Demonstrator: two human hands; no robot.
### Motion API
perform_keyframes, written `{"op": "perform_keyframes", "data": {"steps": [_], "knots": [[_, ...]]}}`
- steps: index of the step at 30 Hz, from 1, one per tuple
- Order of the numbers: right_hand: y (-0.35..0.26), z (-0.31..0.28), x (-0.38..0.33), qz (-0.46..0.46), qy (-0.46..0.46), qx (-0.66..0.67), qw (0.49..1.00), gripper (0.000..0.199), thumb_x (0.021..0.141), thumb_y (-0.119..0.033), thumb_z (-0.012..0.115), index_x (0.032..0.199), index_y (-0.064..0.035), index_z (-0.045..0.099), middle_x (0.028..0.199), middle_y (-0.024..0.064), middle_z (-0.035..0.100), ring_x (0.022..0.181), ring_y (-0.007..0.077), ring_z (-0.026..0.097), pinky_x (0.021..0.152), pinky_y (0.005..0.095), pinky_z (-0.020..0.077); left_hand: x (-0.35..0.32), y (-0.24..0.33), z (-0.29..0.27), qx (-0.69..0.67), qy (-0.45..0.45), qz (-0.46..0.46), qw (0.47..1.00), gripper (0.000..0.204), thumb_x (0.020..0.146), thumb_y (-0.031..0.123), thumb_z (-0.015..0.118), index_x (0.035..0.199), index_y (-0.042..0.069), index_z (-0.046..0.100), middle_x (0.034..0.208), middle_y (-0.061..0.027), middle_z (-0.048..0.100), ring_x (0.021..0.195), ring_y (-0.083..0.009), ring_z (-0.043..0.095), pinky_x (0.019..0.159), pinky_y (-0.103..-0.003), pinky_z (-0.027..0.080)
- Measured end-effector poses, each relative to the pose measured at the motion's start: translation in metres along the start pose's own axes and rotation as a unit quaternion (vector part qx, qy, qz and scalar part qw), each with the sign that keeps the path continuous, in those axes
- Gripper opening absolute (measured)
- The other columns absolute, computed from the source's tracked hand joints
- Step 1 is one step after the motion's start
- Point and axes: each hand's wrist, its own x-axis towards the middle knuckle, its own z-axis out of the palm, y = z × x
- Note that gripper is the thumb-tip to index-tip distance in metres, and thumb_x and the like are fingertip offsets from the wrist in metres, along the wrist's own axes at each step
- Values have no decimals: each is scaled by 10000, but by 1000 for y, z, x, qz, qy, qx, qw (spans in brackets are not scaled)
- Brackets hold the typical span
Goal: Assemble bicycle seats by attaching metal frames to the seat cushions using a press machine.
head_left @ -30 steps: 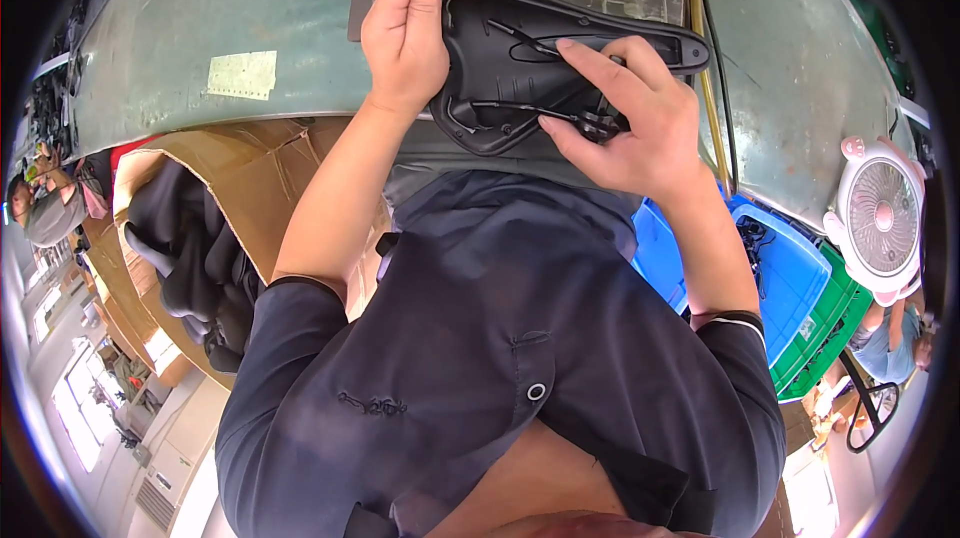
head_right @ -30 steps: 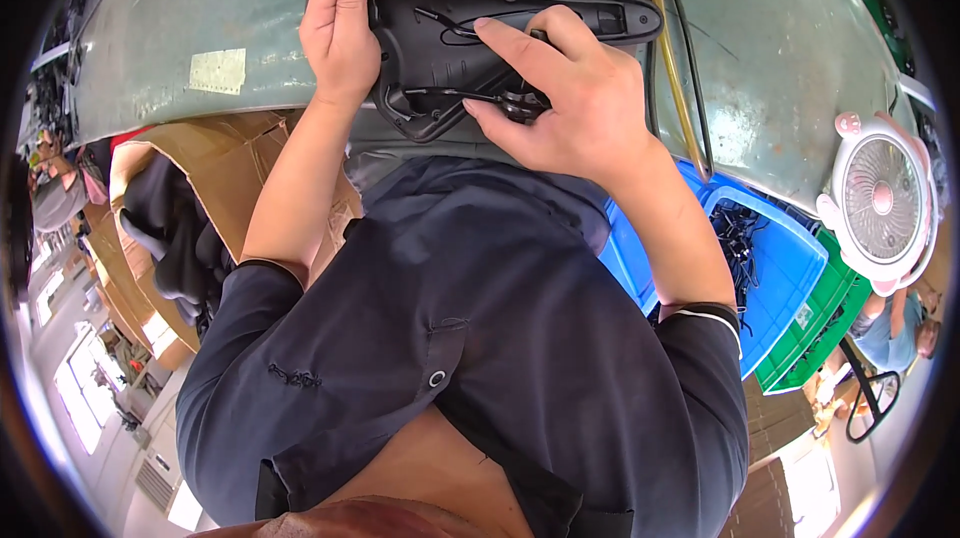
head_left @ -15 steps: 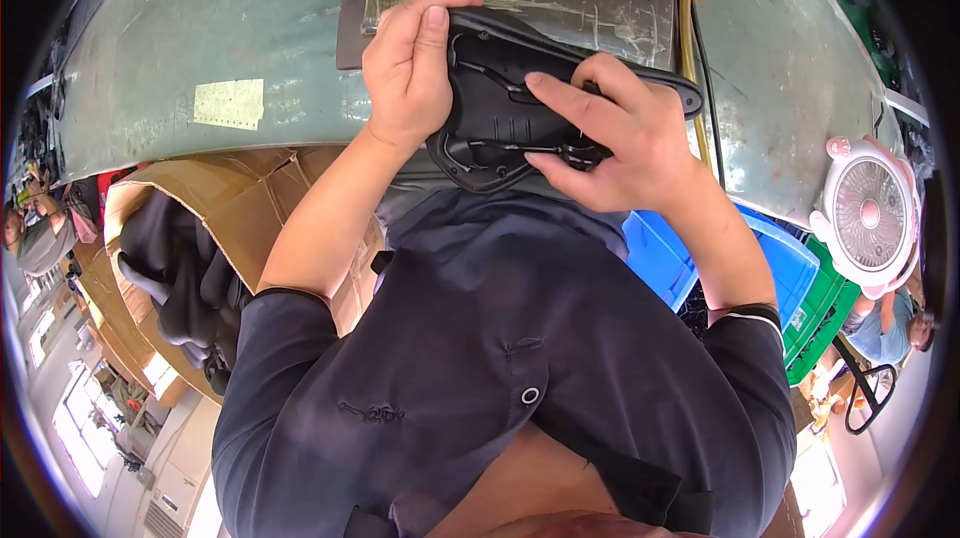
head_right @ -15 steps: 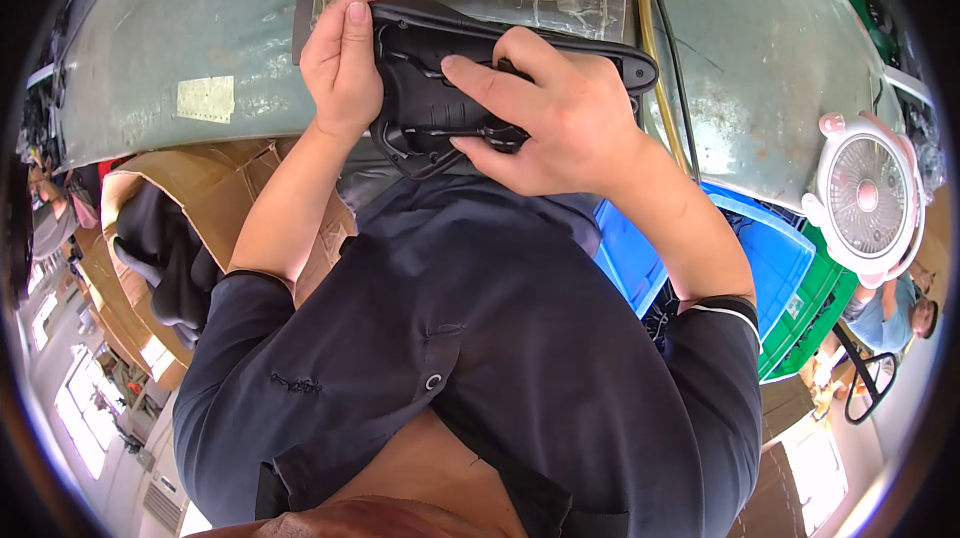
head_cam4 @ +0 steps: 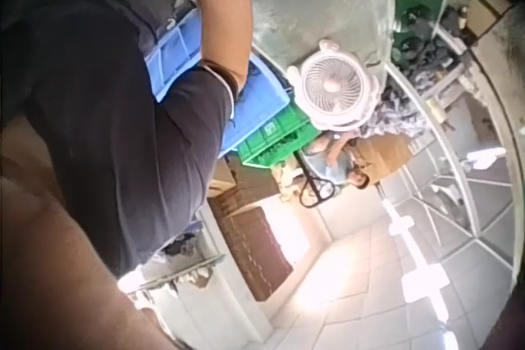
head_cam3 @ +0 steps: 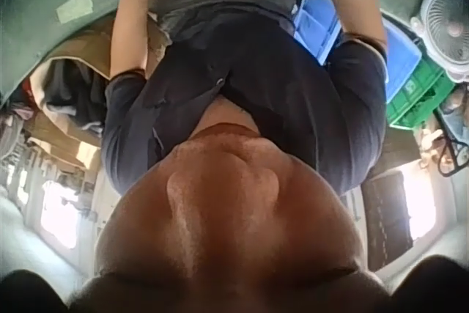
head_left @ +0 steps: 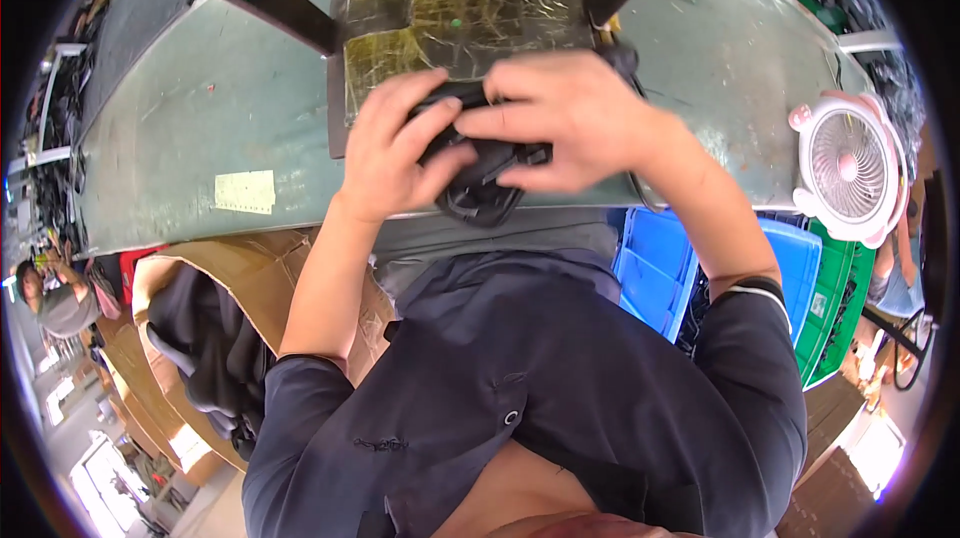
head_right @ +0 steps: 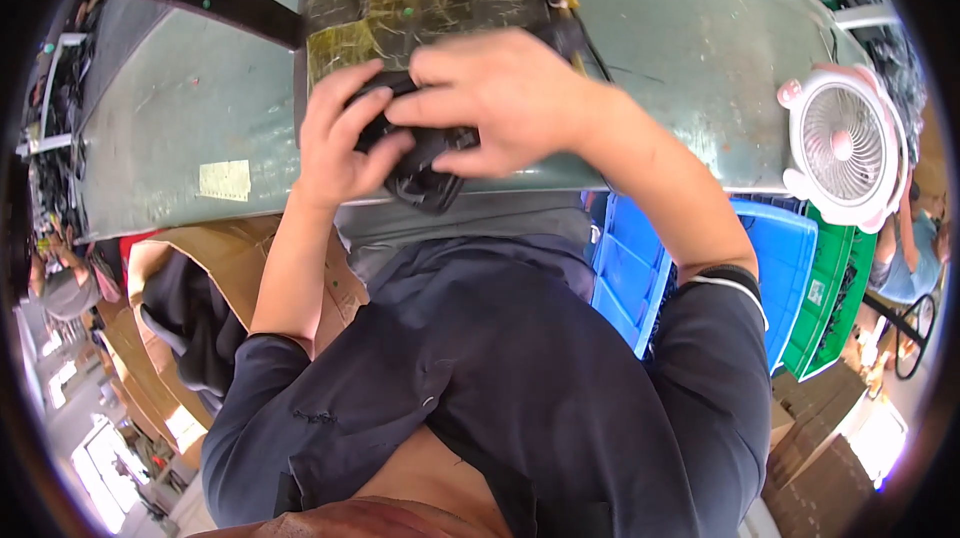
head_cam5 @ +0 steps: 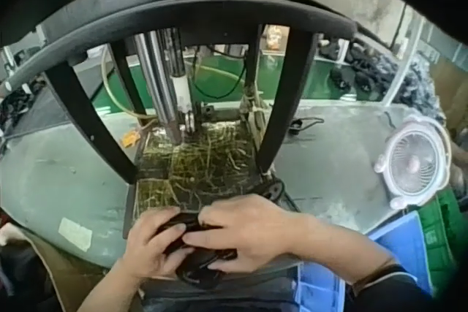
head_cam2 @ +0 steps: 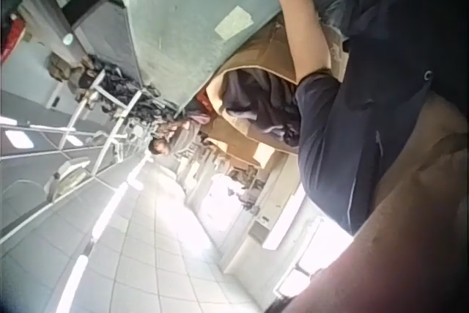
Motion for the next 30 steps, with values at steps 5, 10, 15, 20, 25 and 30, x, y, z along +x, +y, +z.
{"op": "perform_keyframes", "data": {"steps": [5, 10, 15, 20, 25, 30], "knots": [[0, -5, 3, 220, 210, -87, 949, 780, 808, -381, 892, 1429, 4, 620, 1371, 257, 627, 1177, 474, 666, 988, 515, 564, 8, 7, 25, 131, 120, -129, 976, 320, 841, 115, 871, 1120, 47, 730, 1252, -197, 676, 1079, -407, 670, 928, -465, 556], [-5, 68, 12, 401, 202, -99, 888, 546, 933, -343, 785, 1325, 23, 681, 1178, 243, 731, 1011, 438, 749, 861, 459, 627, 23, 5, 36, 162, 76, -188, 966, 188, 890, 154, 841, 859, 8, 727, 1239, -221, 683, 1080, -426, 656, 950, -498, 530], [44, 75, 30, 266, 357, -220, 868, 223, 858, -244, 774, 978, -73, 697, 826, 99, 656, 661, 323, 705, 548, 421, 578, 41, -36, 52, 131, 137, -157, 969, 195, 883, 104, 814, 778, 0, 687, 1199, -211, 724, 966, -379, 722, 832, -452, 586], [60, 78, 36, 263, 377, -218, 861, 297, 866, -273, 786, 1056, -60, 704, 867, 112, 684, 710, 332, 721, 586, 427, 591, 47, -54, 57, 142, 164, -129, 968, 179, 892, 102, 813, 801, 17, 685, 1196, -190, 737, 871, -359, 739, 781, -436, 596], [58, 84, 32, 277, 381, -201, 859, 612, 904, -391, 797, 1301, 48, 639, 1063, 207, 736, 909, 409, 744, 749, 460, 621, 45, -45, 56, 149, 166, -137, 965, 232, 905, 112, 812, 1058, 10, 670, 1277, -224, 702, 1025, -372, 720, 888, -413, 591], [39, 68, 33, 338, 341, -100, 871, 831, 956, -506, 762, 1454, 117, 527, 1310, 315, 685, 1174, 484, 686, 999, 510, 573, 43, -39, 50, -48, 245, -229, 941, 464, 892, 167, 818, 1280, 2, 624, 1308, -222, 677, 1169, -400, 686, 1012, -439, 562]]}}
